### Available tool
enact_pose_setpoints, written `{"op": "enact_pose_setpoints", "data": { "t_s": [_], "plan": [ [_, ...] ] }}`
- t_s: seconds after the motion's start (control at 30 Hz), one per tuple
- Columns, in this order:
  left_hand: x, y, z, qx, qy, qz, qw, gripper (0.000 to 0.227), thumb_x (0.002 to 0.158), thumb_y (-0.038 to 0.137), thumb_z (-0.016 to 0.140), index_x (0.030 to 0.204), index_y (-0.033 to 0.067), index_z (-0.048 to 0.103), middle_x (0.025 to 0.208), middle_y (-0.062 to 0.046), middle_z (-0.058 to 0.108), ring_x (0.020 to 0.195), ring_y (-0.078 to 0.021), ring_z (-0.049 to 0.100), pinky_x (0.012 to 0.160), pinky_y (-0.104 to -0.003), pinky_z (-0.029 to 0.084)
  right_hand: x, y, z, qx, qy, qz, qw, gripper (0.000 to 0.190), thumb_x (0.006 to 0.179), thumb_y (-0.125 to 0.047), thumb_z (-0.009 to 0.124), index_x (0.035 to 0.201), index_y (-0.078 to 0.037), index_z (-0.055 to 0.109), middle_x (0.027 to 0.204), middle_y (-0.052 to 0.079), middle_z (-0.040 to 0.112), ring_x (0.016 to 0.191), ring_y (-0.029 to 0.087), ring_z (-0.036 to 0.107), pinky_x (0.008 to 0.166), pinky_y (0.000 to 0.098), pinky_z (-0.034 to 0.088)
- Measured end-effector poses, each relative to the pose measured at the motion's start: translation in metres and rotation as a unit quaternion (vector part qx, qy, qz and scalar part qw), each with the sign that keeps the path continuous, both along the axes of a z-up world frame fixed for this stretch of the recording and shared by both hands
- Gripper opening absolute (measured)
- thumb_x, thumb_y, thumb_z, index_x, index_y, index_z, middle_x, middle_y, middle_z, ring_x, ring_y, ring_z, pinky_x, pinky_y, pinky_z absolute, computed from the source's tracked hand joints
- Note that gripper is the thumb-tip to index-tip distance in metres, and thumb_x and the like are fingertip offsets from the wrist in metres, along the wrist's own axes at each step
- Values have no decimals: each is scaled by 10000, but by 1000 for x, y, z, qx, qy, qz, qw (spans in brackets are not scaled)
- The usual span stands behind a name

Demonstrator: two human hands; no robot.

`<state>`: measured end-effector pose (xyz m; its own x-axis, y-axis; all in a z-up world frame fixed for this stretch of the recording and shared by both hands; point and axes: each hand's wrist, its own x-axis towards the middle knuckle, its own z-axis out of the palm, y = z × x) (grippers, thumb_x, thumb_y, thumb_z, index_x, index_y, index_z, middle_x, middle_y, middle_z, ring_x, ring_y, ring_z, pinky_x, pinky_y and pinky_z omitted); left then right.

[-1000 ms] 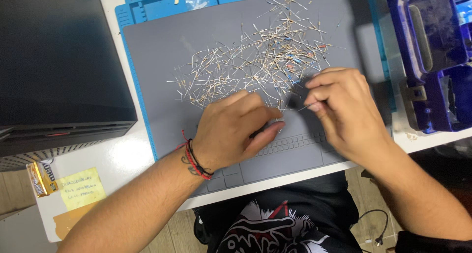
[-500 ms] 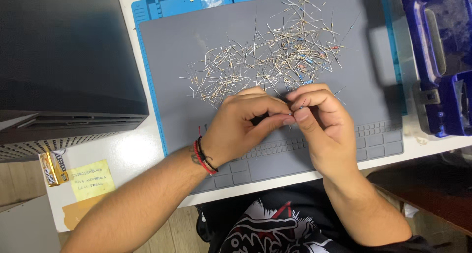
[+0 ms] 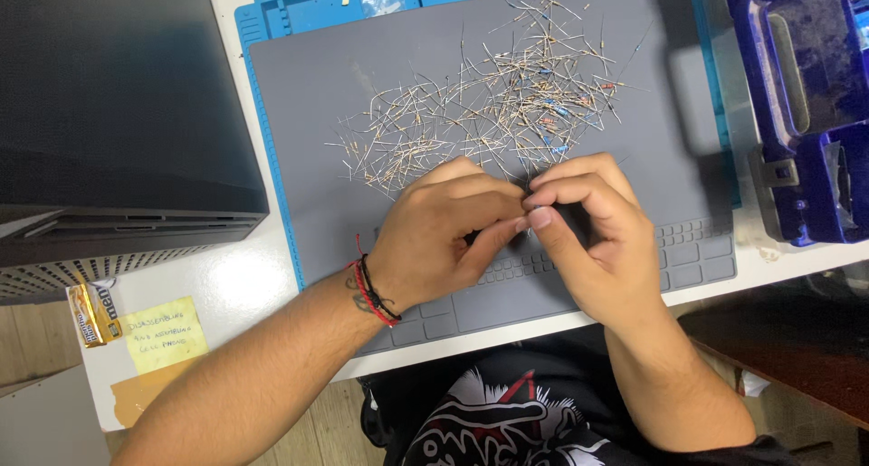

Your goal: The person picks up resistors from a pile on a gray mat, bends their leads, and places them into a blue compartmentalized organizer box. The person repeats this process for multiple resistors throughout the video.

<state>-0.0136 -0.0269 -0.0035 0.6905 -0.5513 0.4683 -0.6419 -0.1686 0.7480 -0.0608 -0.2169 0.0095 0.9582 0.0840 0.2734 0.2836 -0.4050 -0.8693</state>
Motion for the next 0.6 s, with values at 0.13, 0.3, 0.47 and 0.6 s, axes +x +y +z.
{"op": "enact_pose_setpoints", "data": {
  "t_s": [0.13,0.3,0.47,0.6],
  "plan": [
    [1,0,0,-4,-9,8,1000,71,1020,124,622,992,96,680,1005,-17,728,833,-249,626,819,-370,517,-1,-3,1,-58,-31,-7,998,68,1005,-42,656,1050,-32,706,1034,120,669,979,225,638,939,330,509],
    [2,1,-4,10,-36,14,999,41,1012,101,660,1005,92,699,1034,-32,747,873,-255,652,847,-378,537,0,-11,-3,-117,-90,3,989,92,971,-34,736,1056,-6,759,981,111,737,871,222,636,865,334,482],
    [1,1,-3,30,-65,20,997,92,1043,139,620,1018,93,697,1031,-7,735,854,-255,613,819,-374,525,1,-12,-1,-133,-95,6,987,73,966,-47,748,1031,-13,746,958,99,744,869,228,641,869,341,482],
    [2,1,-3,40,-80,21,996,107,1048,153,620,1006,83,690,1007,6,727,845,-258,584,799,-381,509,1,-12,-1,-136,-97,19,986,43,983,-38,710,1008,-15,736,952,108,736,875,240,647,883,360,467]
  ]
}}
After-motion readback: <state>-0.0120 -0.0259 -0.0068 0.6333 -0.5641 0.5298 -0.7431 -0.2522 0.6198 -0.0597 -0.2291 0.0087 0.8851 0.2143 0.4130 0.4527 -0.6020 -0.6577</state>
